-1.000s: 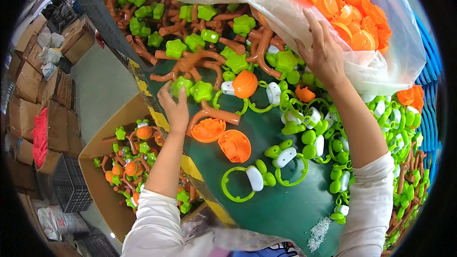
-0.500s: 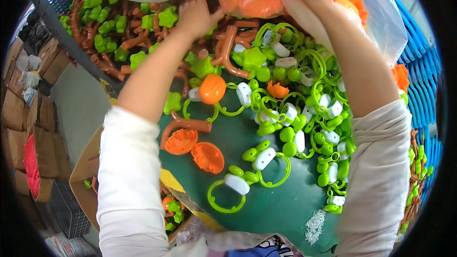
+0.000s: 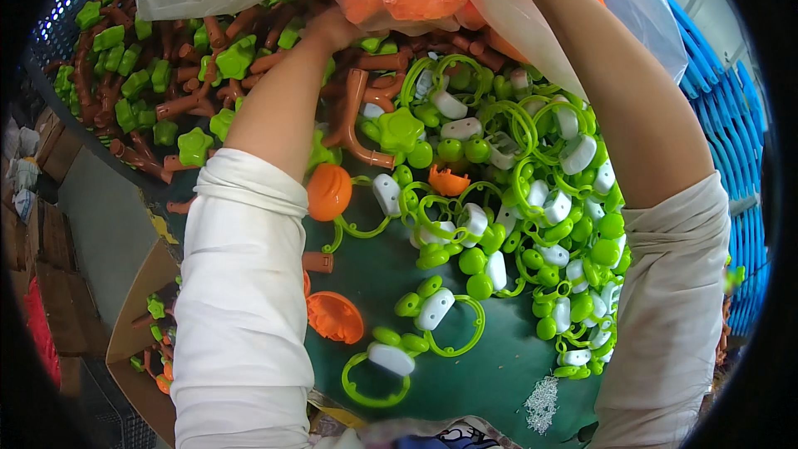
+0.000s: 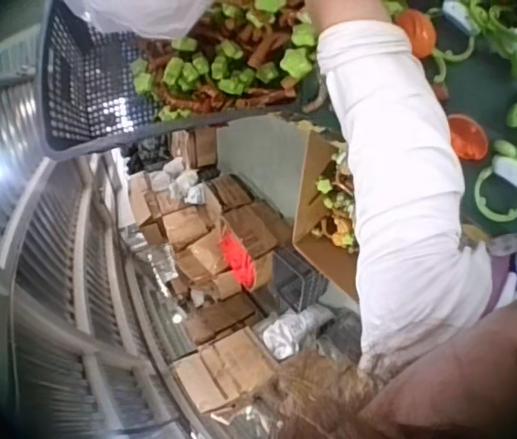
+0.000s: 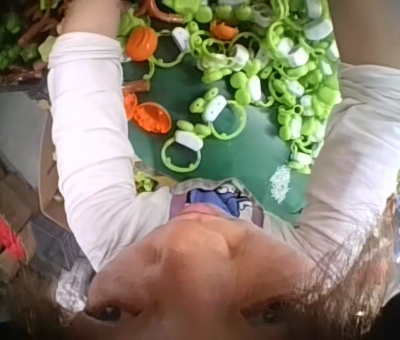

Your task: The person assembles small plastic toys by hand, attaching orange and green components to a central white piece. They use a handheld power drill to secure parts with screws and place the finished units into a cardboard box.

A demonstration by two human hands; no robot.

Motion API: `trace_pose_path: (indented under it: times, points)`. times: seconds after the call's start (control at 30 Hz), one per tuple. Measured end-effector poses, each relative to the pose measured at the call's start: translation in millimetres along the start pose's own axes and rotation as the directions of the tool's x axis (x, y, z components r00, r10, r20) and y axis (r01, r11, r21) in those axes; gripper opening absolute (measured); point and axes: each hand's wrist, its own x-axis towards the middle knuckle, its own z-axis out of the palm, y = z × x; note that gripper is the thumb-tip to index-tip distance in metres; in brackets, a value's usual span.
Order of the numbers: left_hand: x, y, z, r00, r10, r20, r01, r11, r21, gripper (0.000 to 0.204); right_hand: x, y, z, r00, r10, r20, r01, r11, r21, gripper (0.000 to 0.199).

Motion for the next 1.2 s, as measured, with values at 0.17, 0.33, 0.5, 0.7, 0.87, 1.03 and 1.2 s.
trace_pose_path:
  times: [0.17,0.33,0.5,0.7,0.87,1.03,1.2]
  points:
    - [-3.6,30.9,-14.3,0.955,-0.197,-0.220,0.240,0.953,0.187,0.076,45.0,4.2,-33.9,0.989,-0.017,-0.148,0.017,1.000,-0.001,0.017]
    - [-55.6,34.3,-75.6,0.950,-0.179,-0.257,0.240,0.943,0.229,0.064,46.1,-13.0,-73.7,0.991,0.045,-0.128,-0.043,0.999,0.020,0.016]
    - [-194.0,-12.4,-117.7,0.938,-0.298,-0.176,0.226,0.912,-0.341,0.044,-62.4,-2.5,-57.6,0.926,-0.214,0.312,0.218,0.976,0.023,0.030]
    - [-280.0,-12.8,-92.9,0.781,-0.550,-0.296,0.325,0.762,-0.560,0.074,-223.6,-30.3,-64.6,0.488,-0.234,0.841,0.609,0.781,-0.136,0.042]
    - [-296.7,33.8,-84.9,0.565,-0.427,-0.706,0.255,0.904,-0.343,0.067,-279.2,-20.2,-74.2,0.584,-0.232,0.778,0.560,0.809,-0.180,0.045]
    - [-267.1,113.2,-52.1,0.764,-0.401,-0.505,0.143,0.869,-0.473,0.074,-280.6,-16.8,-97.6,0.482,-0.251,0.840,0.612,0.782,-0.117,0.041]
    - [-134.7,38.8,-58.2,0.635,-0.454,-0.625,0.044,0.829,-0.557,0.061,-238.2,23.9,-131.0,0.534,-0.264,0.803,0.635,0.752,-0.175,0.063]
